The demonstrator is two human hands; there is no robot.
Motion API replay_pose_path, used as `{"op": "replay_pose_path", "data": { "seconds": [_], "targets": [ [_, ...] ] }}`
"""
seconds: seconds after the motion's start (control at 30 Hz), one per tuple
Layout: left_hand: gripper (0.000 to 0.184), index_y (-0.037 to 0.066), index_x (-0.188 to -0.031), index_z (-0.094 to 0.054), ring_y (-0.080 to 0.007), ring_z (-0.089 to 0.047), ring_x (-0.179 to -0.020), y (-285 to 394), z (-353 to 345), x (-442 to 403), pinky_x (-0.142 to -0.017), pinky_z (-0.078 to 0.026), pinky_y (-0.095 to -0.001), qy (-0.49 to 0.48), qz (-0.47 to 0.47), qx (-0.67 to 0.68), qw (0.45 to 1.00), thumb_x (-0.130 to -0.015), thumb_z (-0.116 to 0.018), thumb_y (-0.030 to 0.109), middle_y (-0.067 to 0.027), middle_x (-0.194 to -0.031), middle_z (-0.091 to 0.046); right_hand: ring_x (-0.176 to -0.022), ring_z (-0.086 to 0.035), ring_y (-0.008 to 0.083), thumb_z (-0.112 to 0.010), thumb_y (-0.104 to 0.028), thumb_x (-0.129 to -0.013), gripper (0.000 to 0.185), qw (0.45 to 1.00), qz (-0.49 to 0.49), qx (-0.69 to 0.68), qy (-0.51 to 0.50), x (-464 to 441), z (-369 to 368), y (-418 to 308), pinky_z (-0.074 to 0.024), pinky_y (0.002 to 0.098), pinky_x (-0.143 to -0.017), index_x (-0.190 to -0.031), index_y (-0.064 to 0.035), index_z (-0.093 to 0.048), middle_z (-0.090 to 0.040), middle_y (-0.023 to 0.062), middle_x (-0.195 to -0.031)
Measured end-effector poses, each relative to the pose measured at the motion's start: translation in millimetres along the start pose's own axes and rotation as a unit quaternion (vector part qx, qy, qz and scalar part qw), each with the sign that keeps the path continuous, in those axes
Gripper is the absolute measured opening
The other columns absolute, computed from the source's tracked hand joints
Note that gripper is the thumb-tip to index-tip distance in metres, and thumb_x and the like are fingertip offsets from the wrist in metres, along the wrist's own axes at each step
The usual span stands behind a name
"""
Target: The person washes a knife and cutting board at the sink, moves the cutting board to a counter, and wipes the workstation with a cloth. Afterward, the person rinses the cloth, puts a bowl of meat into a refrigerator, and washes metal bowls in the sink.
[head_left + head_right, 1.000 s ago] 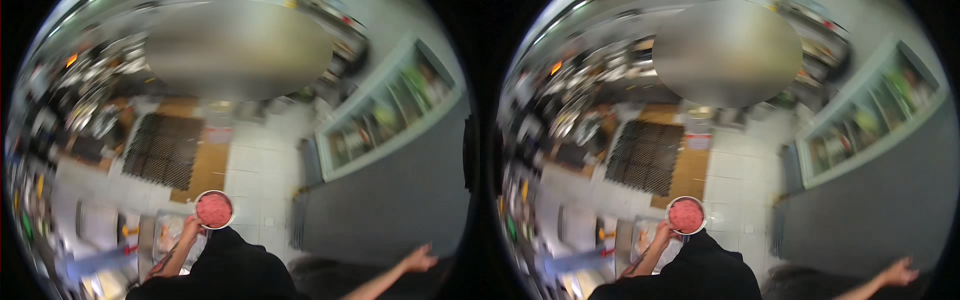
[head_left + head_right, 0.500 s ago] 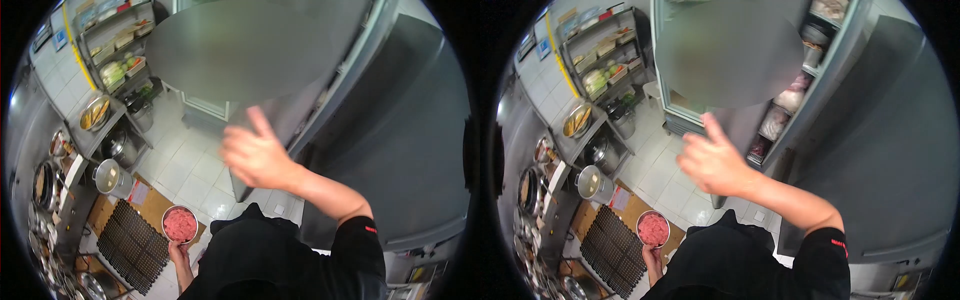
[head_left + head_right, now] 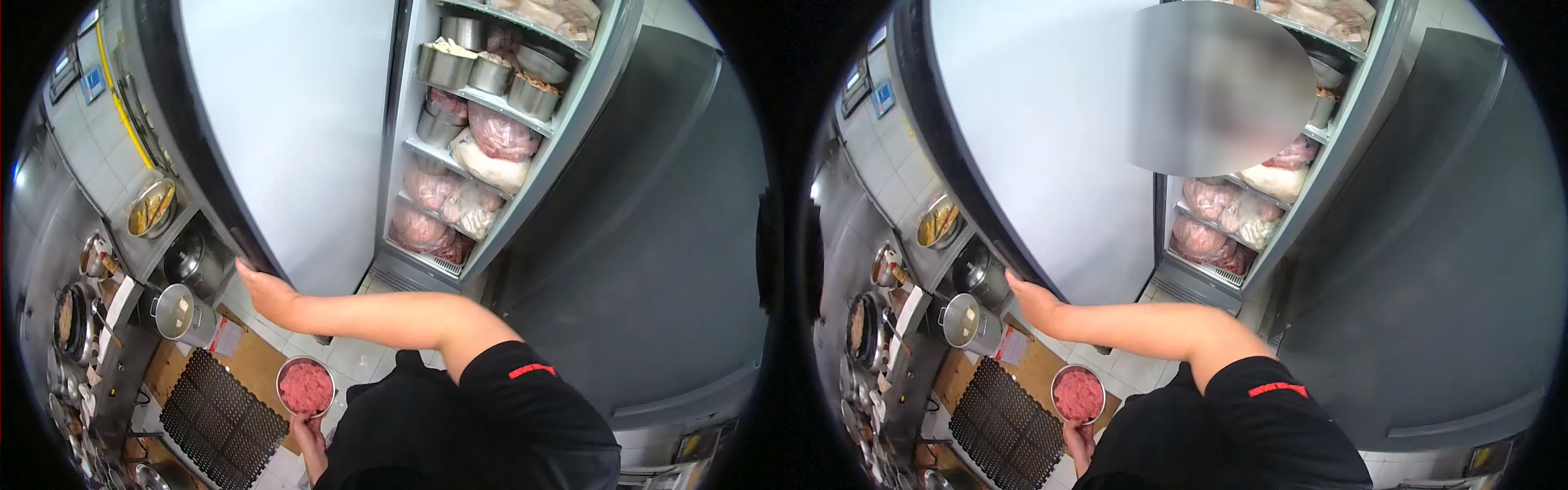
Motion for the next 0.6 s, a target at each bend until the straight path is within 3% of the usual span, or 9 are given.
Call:
{"op": "replay_pose_path", "data": {
  "seconds": [0.1,0.13,0.2,0.27,0.33,0.43,0.5,0.53,0.6],
  "targets": [
    [0.037,0.000,-0.112,-0.058,-0.0250,-0.067,-0.100,1,6,-5,-0.086,-0.059,-0.0386,0.014,0.000,-0.029,0.999,-0.076,-0.055,0.003,-0.0128,-0.116,-0.064,-0.134,-0.047,0.0370,-0.052,-0.029,-0.091,0.041,0.996,0.025,-0.091,0.012,-15,4,2,-0.0121,0.0567,-0.121,-0.120,-0.0057,-0.071,-0.064,0.0148,-0.131],
    [0.037,0.000,-0.113,-0.058,-0.0245,-0.067,-0.099,2,6,-8,-0.084,-0.059,-0.0380,0.010,0.002,-0.047,0.999,-0.076,-0.055,0.004,-0.0120,-0.114,-0.064,-0.123,-0.057,0.0359,-0.057,-0.031,-0.089,0.038,0.988,-0.028,-0.125,0.083,-10,11,4,-0.0135,0.0571,-0.120,-0.115,-0.0080,-0.073,-0.067,0.0165,-0.123],
    [0.037,0.001,-0.113,-0.058,-0.0240,-0.067,-0.097,7,-4,-4,-0.083,-0.059,-0.0374,0.005,0.006,-0.069,0.998,-0.077,-0.055,0.005,-0.0111,-0.112,-0.065,-0.106,-0.065,0.0362,-0.064,-0.034,-0.086,0.038,0.838,0.047,-0.541,0.053,7,7,-9,-0.0324,0.0537,-0.112,-0.112,-0.0074,-0.072,-0.069,0.0173,-0.109],
    [0.037,-0.002,-0.116,-0.059,-0.0258,-0.070,-0.092,22,-39,5,-0.077,-0.063,-0.0367,-0.019,-0.006,-0.070,0.997,-0.080,-0.053,0.003,-0.0147,-0.111,-0.066,-0.093,-0.066,0.0382,-0.070,-0.034,-0.084,0.042,0.716,0.023,-0.698,0.009,35,-19,-44,-0.0474,0.0499,-0.094,-0.116,-0.0076,-0.066,-0.067,0.0171,-0.095],
    [0.036,-0.001,-0.116,-0.059,-0.0245,-0.070,-0.090,13,-39,-17,-0.074,-0.063,-0.0349,-0.034,0.007,-0.105,0.994,-0.080,-0.053,0.003,-0.0137,-0.110,-0.067,-0.099,-0.064,0.0398,-0.070,-0.030,-0.085,0.054,0.690,0.002,-0.721,0.068,72,-62,-88,-0.0523,0.0475,-0.083,-0.133,-0.0099,-0.055,-0.066,0.0172,-0.104],
    [0.031,-0.001,-0.112,-0.061,-0.0212,-0.071,-0.081,15,-72,-25,-0.068,-0.062,-0.0311,-0.042,0.026,-0.154,0.987,-0.082,-0.055,0.004,-0.0119,-0.103,-0.069,-0.107,-0.061,0.0393,-0.073,-0.022,-0.084,0.067,0.671,-0.030,-0.738,-0.058,140,-90,-99,-0.0515,0.0478,-0.086,-0.144,-0.0138,-0.044,-0.062,0.0164,-0.120],
    [0.026,-0.001,-0.108,-0.062,-0.0196,-0.070,-0.076,7,-101,-36,-0.064,-0.061,-0.0288,-0.101,0.063,-0.207,0.971,-0.084,-0.055,0.004,-0.0115,-0.096,-0.070,-0.117,-0.059,0.0327,-0.075,-0.016,-0.083,0.077,0.577,-0.087,-0.811,0.048,176,-98,-84,-0.0522,0.0448,-0.088,-0.149,-0.0143,-0.036,-0.056,0.0120,-0.133],
    [0.023,-0.001,-0.106,-0.062,-0.0181,-0.069,-0.071,2,-110,-45,-0.060,-0.060,-0.0270,-0.109,0.070,-0.231,0.964,-0.085,-0.055,0.005,-0.0112,-0.092,-0.070,-0.117,-0.059,0.0327,-0.075,-0.016,-0.083,0.077,0.573,-0.087,-0.813,0.049,188,-105,-87,-0.0522,0.0448,-0.088,-0.149,-0.0143,-0.036,-0.056,0.0120,-0.133],
    [0.021,-0.001,-0.104,-0.062,-0.0176,-0.069,-0.071,-3,-149,-52,-0.059,-0.060,-0.0267,-0.130,0.081,-0.239,0.959,-0.086,-0.055,0.005,-0.0109,-0.091,-0.069,-0.112,-0.064,0.0234,-0.074,-0.016,-0.087,0.070,0.444,-0.202,-0.871,0.058,213,-143,-79,-0.0531,0.0416,-0.090,-0.147,-0.0120,-0.038,-0.054,0.0082,-0.135]
  ]
}}
Point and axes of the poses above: each hand's wrist, its own x-axis away from the middle knuckle, its own z-axis out of the back of the hand, y = z × x, the point moved 9 cm from there along -x, towards the middle knuckle
